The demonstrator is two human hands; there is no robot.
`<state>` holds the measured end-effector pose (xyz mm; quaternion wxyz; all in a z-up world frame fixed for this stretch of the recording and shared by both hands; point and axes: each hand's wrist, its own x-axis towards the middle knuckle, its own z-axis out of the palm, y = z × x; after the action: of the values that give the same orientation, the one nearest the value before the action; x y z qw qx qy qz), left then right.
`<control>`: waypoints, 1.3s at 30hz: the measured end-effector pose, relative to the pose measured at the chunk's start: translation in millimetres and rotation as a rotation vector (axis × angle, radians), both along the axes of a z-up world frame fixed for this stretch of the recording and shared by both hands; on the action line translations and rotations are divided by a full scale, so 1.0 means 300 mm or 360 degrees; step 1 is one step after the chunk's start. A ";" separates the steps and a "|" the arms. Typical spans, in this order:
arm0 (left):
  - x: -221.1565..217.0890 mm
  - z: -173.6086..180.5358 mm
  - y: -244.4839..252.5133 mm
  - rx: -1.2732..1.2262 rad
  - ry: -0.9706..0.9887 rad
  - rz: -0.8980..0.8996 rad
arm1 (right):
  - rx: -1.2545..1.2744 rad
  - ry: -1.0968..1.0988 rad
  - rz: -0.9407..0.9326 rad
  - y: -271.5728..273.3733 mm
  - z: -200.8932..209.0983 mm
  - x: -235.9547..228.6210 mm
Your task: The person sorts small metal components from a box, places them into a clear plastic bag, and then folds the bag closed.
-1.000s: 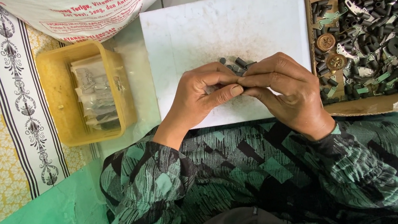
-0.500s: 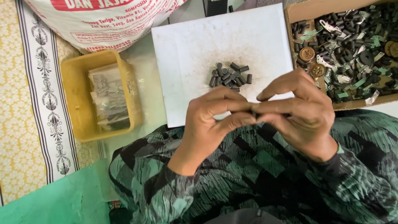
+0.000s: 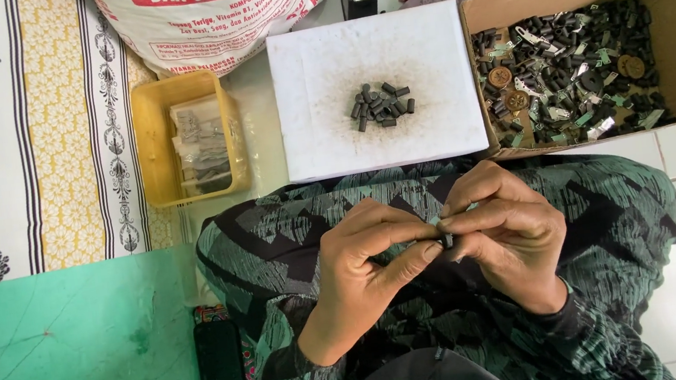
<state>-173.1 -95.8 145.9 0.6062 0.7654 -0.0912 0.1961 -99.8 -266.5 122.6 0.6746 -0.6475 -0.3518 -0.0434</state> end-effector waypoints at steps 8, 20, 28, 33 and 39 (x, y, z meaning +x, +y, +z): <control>-0.038 -0.081 -0.003 -0.0411 0.0329 -0.0015 | -0.0191 -0.0237 -0.0040 -0.007 -0.020 0.004; 0.003 -0.334 -0.003 -0.0497 0.0601 -0.0065 | -0.0414 -0.0142 -0.0088 -0.019 -0.220 0.018; 0.103 -0.275 -0.026 -0.0537 0.0499 -0.0167 | -0.0039 0.0383 -0.0116 -0.017 -0.238 0.044; 0.113 -0.329 -0.022 -0.0371 0.0563 -0.0032 | -0.0225 0.0385 -0.0168 -0.018 -0.243 0.055; 0.140 -0.282 0.048 -0.0016 0.0618 0.0179 | -0.0492 0.0484 -0.0365 -0.076 -0.224 0.144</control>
<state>-131.2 -81.5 61.2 0.6043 0.7897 0.0713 0.0787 -56.7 -289.2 55.4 0.6033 -0.7779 -0.1728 0.0327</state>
